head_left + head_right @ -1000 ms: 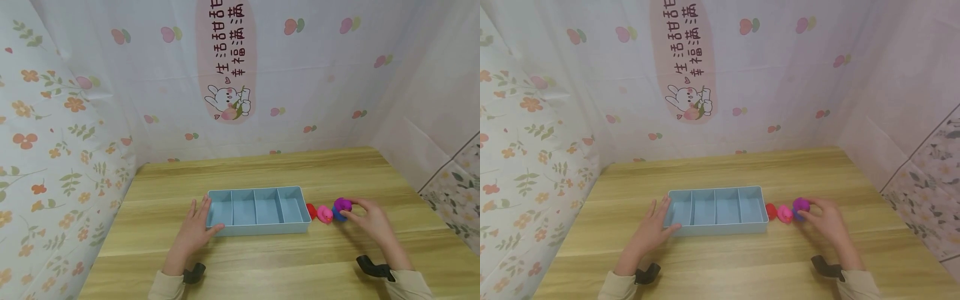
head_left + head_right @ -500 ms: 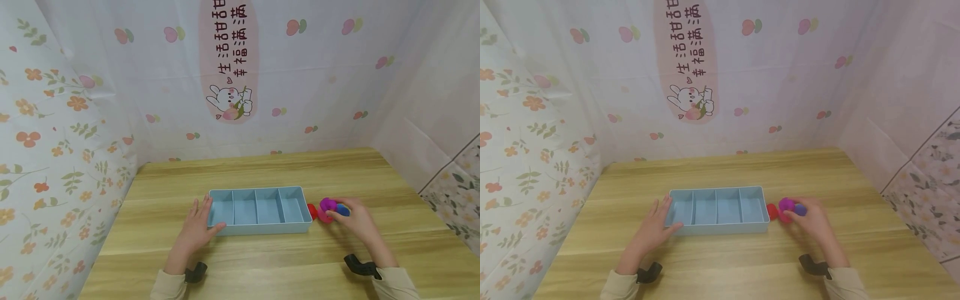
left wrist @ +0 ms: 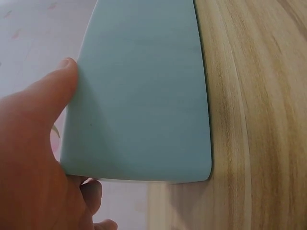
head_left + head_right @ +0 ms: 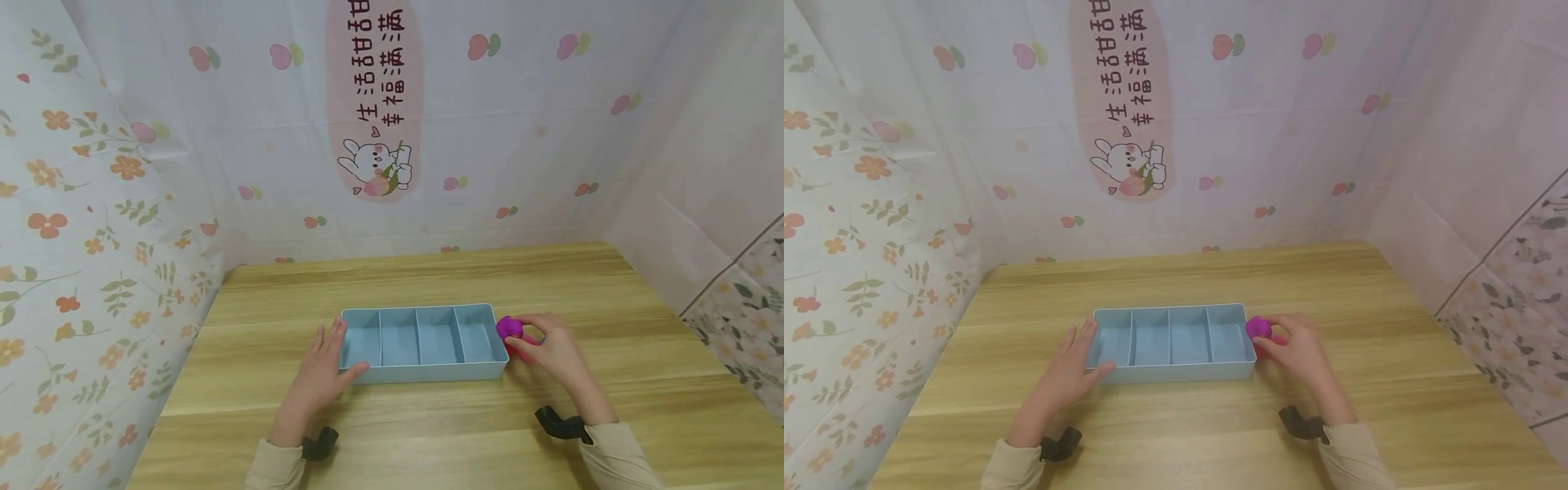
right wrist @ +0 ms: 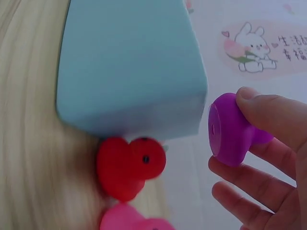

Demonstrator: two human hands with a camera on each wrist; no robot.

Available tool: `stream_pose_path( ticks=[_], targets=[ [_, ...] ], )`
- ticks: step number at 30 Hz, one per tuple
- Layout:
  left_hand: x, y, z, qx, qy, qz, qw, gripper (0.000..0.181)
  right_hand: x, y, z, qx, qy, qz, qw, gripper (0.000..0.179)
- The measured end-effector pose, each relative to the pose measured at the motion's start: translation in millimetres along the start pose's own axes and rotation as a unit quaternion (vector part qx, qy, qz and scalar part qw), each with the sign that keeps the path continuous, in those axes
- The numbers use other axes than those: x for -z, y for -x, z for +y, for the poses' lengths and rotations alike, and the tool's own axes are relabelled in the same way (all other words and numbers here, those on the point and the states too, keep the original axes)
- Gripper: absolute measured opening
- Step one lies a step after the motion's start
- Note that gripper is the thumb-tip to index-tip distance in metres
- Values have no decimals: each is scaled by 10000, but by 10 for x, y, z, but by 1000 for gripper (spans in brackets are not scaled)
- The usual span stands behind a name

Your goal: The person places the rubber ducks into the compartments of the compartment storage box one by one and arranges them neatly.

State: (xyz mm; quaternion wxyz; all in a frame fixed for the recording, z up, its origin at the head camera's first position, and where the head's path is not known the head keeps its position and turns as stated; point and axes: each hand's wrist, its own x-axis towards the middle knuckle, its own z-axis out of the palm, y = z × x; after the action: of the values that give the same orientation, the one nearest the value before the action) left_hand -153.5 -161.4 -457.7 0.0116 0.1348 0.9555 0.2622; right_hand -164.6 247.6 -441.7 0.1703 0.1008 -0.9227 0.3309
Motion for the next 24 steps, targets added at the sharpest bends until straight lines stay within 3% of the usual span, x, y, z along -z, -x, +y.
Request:
stream_pose_path(
  ticks=[8,24],
  targets=[
    [11,0,-6,29,-10,4,10000,92,-143,-65,-146,107,-149,90,9998,37],
    [-1,2,-23,-44,7,17,10000,92,-370,-167,-427,-104,-245,-352,9990,39]
  ],
)
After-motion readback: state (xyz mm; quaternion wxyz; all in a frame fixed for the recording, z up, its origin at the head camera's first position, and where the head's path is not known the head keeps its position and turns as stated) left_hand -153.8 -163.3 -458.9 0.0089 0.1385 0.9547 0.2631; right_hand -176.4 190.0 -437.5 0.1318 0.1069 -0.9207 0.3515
